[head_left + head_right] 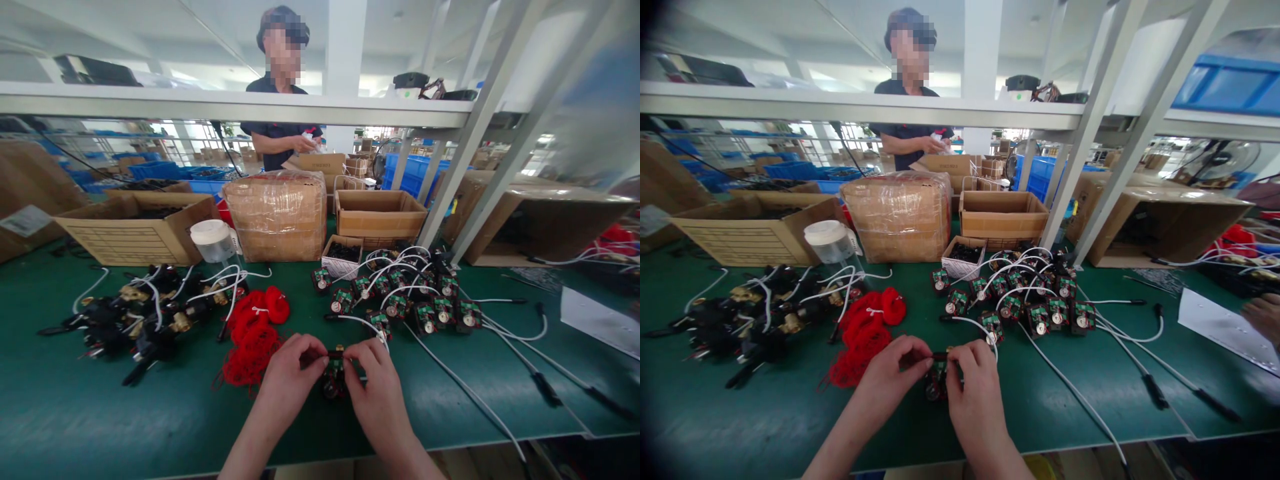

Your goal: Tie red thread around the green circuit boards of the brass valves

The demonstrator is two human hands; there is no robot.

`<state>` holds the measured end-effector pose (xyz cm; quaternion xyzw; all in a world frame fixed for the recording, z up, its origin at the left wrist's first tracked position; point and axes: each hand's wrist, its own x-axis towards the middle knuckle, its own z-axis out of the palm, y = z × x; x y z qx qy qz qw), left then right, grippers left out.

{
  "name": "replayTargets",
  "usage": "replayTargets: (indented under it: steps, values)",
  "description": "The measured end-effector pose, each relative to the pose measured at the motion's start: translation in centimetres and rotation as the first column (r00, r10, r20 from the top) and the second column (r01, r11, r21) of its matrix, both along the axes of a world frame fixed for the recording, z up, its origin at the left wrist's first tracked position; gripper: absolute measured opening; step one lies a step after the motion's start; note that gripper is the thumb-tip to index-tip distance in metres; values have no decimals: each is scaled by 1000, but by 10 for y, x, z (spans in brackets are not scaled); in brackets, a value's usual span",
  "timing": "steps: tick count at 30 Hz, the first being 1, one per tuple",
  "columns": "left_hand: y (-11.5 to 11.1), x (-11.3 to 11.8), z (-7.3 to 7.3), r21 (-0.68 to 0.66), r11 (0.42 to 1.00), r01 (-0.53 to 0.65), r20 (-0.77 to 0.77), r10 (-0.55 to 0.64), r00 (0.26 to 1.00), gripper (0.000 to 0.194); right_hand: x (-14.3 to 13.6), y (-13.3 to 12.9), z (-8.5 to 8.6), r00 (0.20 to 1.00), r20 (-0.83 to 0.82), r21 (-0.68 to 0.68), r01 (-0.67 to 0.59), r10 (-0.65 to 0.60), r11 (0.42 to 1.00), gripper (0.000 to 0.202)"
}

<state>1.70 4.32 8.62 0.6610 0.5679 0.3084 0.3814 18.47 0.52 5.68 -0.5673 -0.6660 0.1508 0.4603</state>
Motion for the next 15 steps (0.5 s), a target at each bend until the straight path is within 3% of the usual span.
replayTargets:
  steps: [5,15]
  values:
    - [1,3,2,12,1000,-24,-2,24,1000,15,0,1,-2,1000,4,-11,5,-5,1000,18]
    - [-1,2,-7,14,999,-43,41,43,998,12,4,2,-5,996,-90,-60,-19,14,998,14]
